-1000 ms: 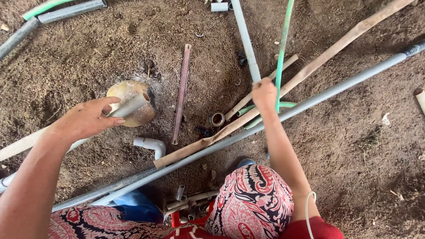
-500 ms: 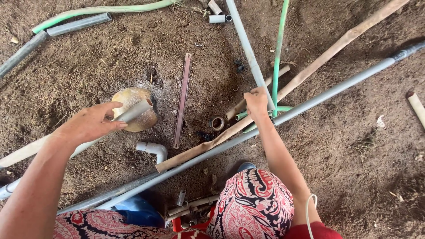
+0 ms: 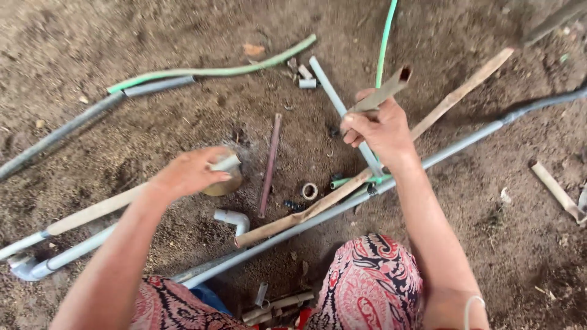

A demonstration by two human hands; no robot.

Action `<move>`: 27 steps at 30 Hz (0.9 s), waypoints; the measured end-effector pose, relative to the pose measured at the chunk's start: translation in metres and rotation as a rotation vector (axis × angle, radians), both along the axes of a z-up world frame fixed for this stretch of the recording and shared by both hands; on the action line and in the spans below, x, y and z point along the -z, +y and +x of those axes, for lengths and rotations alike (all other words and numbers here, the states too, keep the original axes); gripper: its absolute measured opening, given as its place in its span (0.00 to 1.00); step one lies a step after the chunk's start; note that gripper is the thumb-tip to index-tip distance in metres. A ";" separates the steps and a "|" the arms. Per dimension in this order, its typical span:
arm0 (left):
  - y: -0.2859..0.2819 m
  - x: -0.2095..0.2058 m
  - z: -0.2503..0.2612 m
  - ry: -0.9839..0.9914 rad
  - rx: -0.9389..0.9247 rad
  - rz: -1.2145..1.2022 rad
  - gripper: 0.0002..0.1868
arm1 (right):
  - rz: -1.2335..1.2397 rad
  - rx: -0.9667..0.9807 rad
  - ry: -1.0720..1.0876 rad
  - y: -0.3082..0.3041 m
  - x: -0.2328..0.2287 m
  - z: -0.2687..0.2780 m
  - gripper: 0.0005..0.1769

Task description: The person sits on the ground and assembles a plumbing system using various PVC pipes and fittings. They connect straight pipes to elbows and T-joints, occasionally using a wooden stick to push components together or clean the ends.

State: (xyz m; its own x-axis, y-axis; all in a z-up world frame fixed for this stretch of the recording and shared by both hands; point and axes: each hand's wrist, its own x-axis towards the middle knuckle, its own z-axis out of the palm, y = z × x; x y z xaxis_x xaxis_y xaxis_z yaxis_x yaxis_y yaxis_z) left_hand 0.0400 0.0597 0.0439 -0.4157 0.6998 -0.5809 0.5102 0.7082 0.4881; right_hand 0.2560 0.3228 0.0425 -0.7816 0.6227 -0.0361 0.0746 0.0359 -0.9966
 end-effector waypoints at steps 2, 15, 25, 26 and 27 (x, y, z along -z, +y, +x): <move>0.004 0.006 0.010 -0.003 0.032 0.061 0.30 | 0.024 0.017 0.020 -0.025 -0.037 -0.010 0.17; -0.006 0.009 0.047 -0.180 -0.114 0.628 0.16 | -0.427 0.154 0.299 -0.085 -0.036 -0.038 0.15; 0.016 0.024 0.071 -0.377 -0.214 0.766 0.15 | -0.332 -0.040 0.087 -0.126 0.025 -0.047 0.17; 0.018 0.025 0.070 -0.332 -0.257 0.785 0.15 | -0.299 -0.009 0.149 -0.128 0.027 -0.049 0.14; 0.021 0.027 0.070 -0.287 -0.299 0.804 0.14 | -0.266 0.021 0.210 -0.130 0.029 -0.052 0.12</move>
